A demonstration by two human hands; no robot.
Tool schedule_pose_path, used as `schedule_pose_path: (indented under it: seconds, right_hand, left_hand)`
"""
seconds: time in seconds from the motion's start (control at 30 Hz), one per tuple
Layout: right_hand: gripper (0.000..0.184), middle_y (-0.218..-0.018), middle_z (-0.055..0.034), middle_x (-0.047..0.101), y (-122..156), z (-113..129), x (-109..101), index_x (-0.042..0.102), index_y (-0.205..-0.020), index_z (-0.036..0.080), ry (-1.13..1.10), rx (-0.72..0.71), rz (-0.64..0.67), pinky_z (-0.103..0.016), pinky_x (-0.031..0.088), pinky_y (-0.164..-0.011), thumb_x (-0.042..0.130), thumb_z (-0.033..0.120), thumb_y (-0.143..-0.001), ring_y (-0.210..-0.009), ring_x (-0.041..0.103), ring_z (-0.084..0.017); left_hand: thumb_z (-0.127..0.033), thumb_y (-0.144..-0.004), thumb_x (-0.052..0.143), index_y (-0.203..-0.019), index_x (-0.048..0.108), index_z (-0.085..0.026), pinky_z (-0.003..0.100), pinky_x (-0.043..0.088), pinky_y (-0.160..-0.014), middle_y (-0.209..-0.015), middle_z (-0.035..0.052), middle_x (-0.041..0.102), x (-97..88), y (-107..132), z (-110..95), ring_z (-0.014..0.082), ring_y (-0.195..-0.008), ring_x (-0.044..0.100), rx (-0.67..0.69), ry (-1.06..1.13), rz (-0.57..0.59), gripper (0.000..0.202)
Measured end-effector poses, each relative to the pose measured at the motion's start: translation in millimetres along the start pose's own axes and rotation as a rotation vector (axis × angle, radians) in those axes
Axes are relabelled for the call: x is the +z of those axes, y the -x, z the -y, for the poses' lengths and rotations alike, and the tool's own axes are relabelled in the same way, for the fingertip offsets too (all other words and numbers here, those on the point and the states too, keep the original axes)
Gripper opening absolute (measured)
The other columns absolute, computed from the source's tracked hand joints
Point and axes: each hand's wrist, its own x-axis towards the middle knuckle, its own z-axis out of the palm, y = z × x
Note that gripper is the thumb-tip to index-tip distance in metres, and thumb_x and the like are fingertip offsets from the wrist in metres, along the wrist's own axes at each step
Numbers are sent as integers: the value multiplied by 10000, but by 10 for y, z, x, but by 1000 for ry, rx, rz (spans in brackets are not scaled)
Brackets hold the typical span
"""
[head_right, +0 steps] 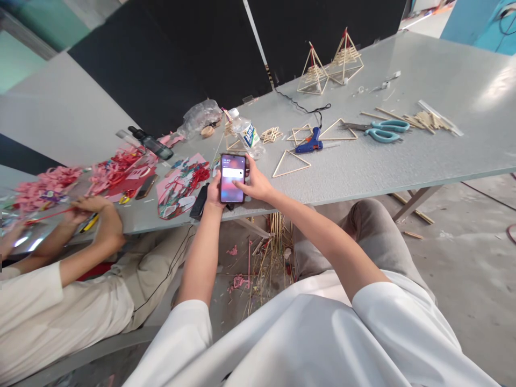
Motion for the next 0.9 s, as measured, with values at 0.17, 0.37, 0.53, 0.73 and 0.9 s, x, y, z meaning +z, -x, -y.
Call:
schedule_pose_path:
  seconds: [0.17,0.37,0.53,0.73,0.9]
  right_hand:
    - [952,-1261,-168,686,-22,24,3,185,-1579,217,-65,52,-68,-545,644,-947,672,723,-937,-1036,727,-299]
    - [921,-1259,-153,673,-54,-3,51,221,-1476,253,-126,77,-130,-535,652,-924,745,724,-883,-1059,728,-303]
    - [964,-1298,-177,672,-58,-33,60,184,-1514,242,-91,94,-122,-559,635,-964,754,702,-887,-1082,733,-320]
    - [1340,-1577,-304,499,-13,-44,51,-52,-1665,172,-21,19,20,-602,536,-1154,785,770,-806,-1390,620,-408]
    - [1480,-1715,-342,305,8,-44,40,-189,-1692,139,68,-48,62,-631,453,-1241,812,738,-780,-1534,488,-453]
  left_hand:
    - [-553,-1109,506,-1503,648,-168,454,679,-992,-1263,156,818,-22,1,11,334,-1153,812,-26,-41,-31,569]
    - [-598,-1121,456,-1515,643,-228,437,694,-966,-1226,117,829,-37,0,9,317,-1143,816,-73,-79,-41,572]
    - [-547,-1159,333,-1552,599,-196,441,679,-1008,-1240,124,824,-4,21,-12,323,-1181,802,-110,-77,-54,590]
    - [-562,-1126,419,-1584,579,-215,482,649,-1069,-1361,154,785,36,10,3,342,-1247,778,-46,-53,-5,596]
    - [-600,-1071,536,-1564,611,-239,525,635,-1088,-1391,146,776,35,-2,16,382,-1290,754,-4,-49,27,616]
